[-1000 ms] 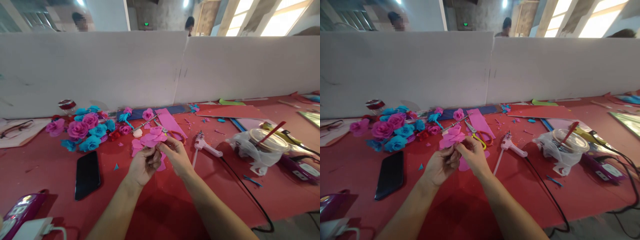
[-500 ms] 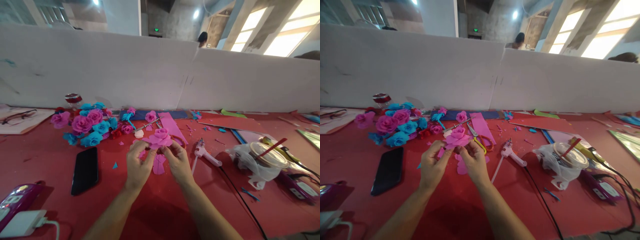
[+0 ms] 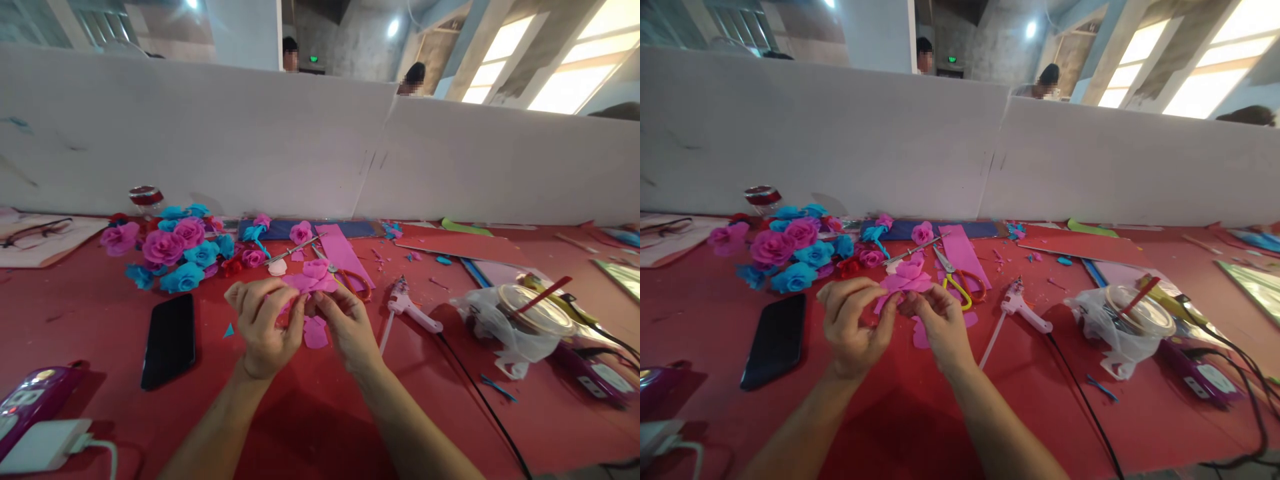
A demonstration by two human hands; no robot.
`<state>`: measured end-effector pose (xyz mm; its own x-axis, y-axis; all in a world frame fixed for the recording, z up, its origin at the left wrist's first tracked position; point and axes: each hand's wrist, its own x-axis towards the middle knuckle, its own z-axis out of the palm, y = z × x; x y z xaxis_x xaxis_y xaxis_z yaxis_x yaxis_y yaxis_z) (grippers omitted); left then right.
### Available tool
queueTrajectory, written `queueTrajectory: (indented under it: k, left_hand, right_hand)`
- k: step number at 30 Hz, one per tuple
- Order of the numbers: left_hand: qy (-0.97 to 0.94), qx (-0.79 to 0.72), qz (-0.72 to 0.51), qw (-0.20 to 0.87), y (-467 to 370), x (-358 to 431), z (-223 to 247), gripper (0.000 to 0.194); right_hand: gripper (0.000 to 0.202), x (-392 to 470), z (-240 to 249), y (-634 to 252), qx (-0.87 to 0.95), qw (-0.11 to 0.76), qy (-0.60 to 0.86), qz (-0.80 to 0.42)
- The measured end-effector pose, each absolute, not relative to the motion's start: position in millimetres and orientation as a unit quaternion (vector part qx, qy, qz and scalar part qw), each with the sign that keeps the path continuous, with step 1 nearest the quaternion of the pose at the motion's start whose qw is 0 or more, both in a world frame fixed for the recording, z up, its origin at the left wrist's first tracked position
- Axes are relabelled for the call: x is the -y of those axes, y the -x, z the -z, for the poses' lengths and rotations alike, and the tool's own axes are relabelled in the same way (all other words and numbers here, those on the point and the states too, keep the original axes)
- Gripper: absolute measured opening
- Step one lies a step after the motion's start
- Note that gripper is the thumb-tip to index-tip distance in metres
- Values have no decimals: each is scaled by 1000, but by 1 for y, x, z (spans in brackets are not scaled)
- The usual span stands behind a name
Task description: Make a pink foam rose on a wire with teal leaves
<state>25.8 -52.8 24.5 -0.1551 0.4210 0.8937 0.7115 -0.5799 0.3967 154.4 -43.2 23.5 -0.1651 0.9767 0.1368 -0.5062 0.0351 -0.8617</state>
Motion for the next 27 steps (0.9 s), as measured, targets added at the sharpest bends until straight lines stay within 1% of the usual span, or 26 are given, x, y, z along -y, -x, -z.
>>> queueTrajectory:
  k: [2, 3, 6, 9, 14, 16, 18, 22, 23, 25, 27]
  left_hand:
    - [642, 442, 609, 146, -23, 53, -24, 18]
    - [639, 448, 609, 142, -21, 54, -25, 15]
    - [595, 477, 643, 76, -16, 53, -27, 10]
    - [550, 484, 679, 29, -13, 52, -29, 14]
    - [568, 473, 670, 69, -15, 52, -29, 19]
    - [570, 471, 671, 55, -19, 53, -29, 19]
    - [585, 471, 660, -13, -24, 53, -31, 18]
    - [610, 441, 603, -265, -30, 49, -36, 11]
    - [599, 430, 600, -311, -30, 48, -37, 9]
    - [569, 420, 609, -359, -30, 47, -38, 6]
    - [546, 433, 617, -366, -29, 47, -37, 11]
  right_hand:
    - [15, 44, -24, -153, 421, 577, 272, -644]
    - [15, 45, -24, -153, 418, 575, 271, -650]
    - [16, 46, -23, -152, 394, 564, 259, -678]
    - [17, 47, -23, -153, 369, 552, 244, -707]
    - [17, 49, -21, -151, 366, 542, 245, -716]
    - [17, 48, -21, -151, 355, 551, 249, -713]
    - [16, 47, -21, -151, 342, 561, 255, -709]
    - [16, 45, -22, -152, 332, 570, 273, -700]
    - [16, 45, -22, -152, 335, 569, 275, -699]
    - [17, 45, -22, -152, 344, 565, 276, -698]
    - [18, 45, -21, -150, 350, 562, 280, -695]
